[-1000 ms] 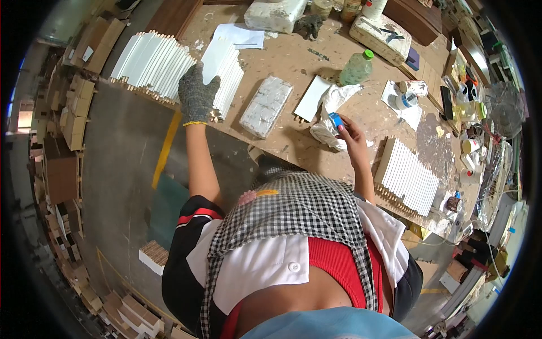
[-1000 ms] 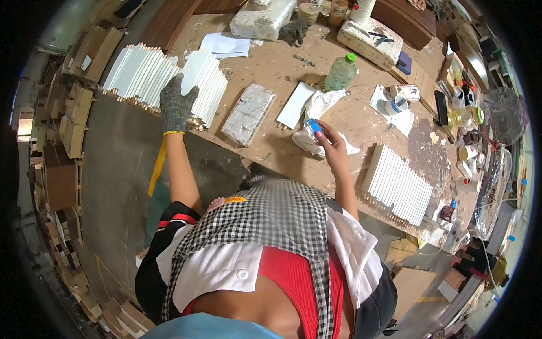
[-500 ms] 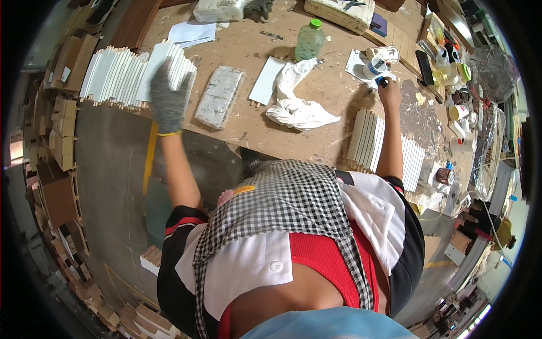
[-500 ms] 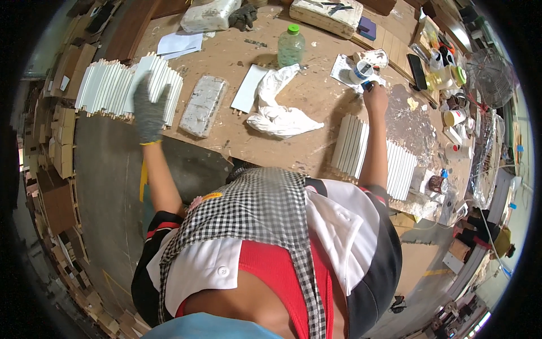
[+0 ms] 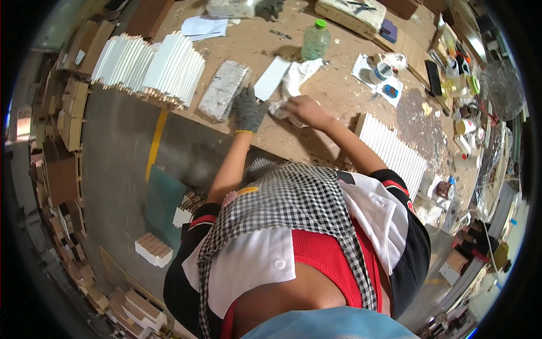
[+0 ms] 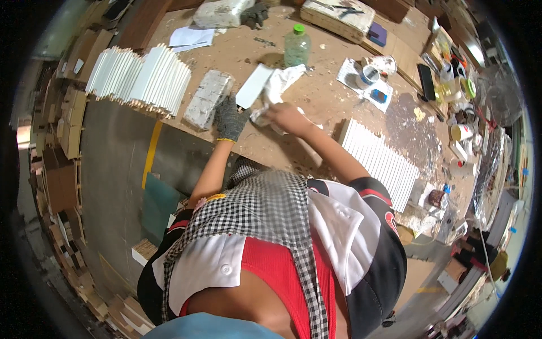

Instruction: The person wipes white rectangular slats with a cloth and liquid, handling the slats individually and returning them to the table.

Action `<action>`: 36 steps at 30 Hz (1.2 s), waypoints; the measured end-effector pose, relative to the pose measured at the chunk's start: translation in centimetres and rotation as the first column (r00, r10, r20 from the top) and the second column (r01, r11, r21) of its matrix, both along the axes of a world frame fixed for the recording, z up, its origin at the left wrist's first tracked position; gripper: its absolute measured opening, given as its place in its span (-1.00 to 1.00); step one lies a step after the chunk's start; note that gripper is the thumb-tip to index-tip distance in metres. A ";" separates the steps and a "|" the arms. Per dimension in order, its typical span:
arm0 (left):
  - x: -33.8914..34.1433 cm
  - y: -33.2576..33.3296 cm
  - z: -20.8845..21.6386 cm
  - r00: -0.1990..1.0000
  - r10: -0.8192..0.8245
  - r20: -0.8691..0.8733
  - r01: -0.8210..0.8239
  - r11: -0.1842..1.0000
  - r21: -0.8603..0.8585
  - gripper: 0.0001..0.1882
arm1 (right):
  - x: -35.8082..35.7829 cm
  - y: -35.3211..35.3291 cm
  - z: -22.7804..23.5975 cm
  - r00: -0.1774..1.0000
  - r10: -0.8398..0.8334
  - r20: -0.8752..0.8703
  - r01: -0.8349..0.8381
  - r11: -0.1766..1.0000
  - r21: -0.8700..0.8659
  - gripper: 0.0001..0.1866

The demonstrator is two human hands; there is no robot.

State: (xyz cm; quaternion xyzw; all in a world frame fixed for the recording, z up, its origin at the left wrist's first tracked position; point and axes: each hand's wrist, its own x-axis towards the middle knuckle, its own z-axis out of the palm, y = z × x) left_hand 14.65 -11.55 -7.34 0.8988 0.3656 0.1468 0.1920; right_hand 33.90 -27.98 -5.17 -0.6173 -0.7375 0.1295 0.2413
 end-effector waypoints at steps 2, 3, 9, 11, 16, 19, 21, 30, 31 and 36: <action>-1.3 0.1 2.3 0.998 -0.005 0.064 -0.006 0.987 0.158 -0.18 | 1.7 0.3 1.4 0.961 -0.262 -0.088 0.265 0.964 0.024 -0.60; -2.2 0.3 3.4 0.992 -0.042 0.120 0.022 0.987 0.162 -0.20 | 2.7 0.0 1.6 0.869 -0.332 -0.368 0.354 0.935 -0.008 -0.62; -8.5 3.5 6.7 0.937 -0.015 0.349 -0.070 0.970 0.231 -0.28 | 2.7 -0.2 11.7 0.186 -0.559 -0.808 0.575 0.729 -0.372 -0.53; -10.6 5.4 3.9 0.841 0.140 0.522 -0.134 0.990 -0.049 -0.20 | 1.1 2.7 12.5 0.187 -0.547 -0.816 0.629 0.705 -0.328 -0.49; -11.0 6.5 3.4 0.955 0.035 0.294 -0.082 0.986 0.149 -0.16 | -6.8 12.3 11.9 0.677 -0.622 -0.393 0.622 0.769 -0.145 -0.53; -10.4 6.0 2.0 0.930 0.098 0.353 -0.169 0.970 0.175 -0.14 | -13.2 15.4 4.7 0.969 -0.112 -0.220 0.171 0.947 0.272 -0.65; -10.7 6.5 0.9 0.800 0.180 0.573 -0.047 0.970 -0.240 -0.13 | -13.6 16.2 0.4 0.999 0.045 -0.021 -0.036 0.945 0.325 -0.67; -10.0 6.6 0.1 0.730 0.242 0.639 -0.034 0.947 -0.320 0.06 | -13.6 15.4 0.3 0.985 0.035 -0.170 -0.002 0.981 0.192 -0.52; -10.2 6.7 -0.4 0.736 0.253 0.628 -0.077 0.953 -0.294 0.06 | -12.2 16.0 0.5 0.990 -0.054 -0.127 0.083 0.967 0.239 -0.51; -9.0 7.0 -1.2 0.735 0.214 0.643 -0.102 0.973 -0.207 0.04 | -1.1 18.4 -2.2 0.691 -0.674 -0.262 0.710 0.700 0.071 -0.79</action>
